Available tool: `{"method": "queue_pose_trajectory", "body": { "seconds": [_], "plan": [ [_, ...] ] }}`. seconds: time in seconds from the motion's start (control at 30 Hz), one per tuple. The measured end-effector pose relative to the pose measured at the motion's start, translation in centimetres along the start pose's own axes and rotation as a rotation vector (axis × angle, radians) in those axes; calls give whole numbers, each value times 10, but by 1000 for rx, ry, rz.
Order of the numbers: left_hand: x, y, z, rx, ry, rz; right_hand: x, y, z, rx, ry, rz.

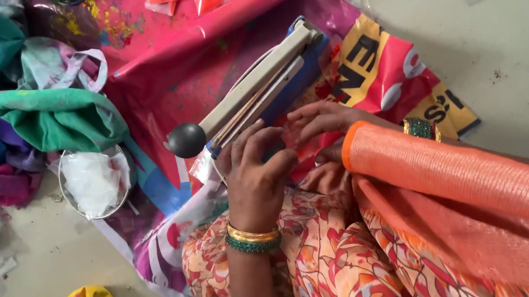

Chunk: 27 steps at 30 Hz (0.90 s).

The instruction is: The person seals small plastic packets containing colored powder using a manual heat sealer.

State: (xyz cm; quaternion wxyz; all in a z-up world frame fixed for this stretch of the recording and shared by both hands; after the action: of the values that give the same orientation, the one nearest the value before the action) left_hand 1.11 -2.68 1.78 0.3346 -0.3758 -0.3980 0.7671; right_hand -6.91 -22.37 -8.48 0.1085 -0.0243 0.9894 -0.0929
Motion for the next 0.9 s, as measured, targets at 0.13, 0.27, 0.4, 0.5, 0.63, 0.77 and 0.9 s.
{"method": "queue_pose_trajectory", "body": {
  "seconds": [0.13, 0.27, 0.4, 0.5, 0.63, 0.77, 0.9],
  "plan": [
    [7, 22, -27, 91, -224, -106, -7, -4, 3, 111, 76, -134],
    [0, 11, -22, -5, -111, -68, -12, -17, -19, 523, -67, -233],
    [2, 26, -24, -13, -116, -80, -20, -17, -38, 707, -226, -187],
    [-2, 45, -12, -67, 8, -136, -18, -11, -20, 829, -50, -227],
    [-10, 25, -29, -77, -41, -71, -20, -25, -41, 875, -173, -208],
    [-8, 23, -22, 24, -46, -25, -23, -20, -51, 849, -242, -189],
    [-9, 29, -20, 434, -331, 9, -26, -28, -58, 777, 43, -192]
  ]
}}
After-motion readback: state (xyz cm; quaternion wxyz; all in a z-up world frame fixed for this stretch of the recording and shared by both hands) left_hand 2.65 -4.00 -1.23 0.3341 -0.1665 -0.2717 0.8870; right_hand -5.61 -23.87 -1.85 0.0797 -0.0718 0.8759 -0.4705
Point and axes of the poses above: each hand's wrist, its own x-axis away from the middle knuckle, its own y-axis out of the palm, z = x × y, the point moved 3 cm from there along -x, towards the middle knuckle
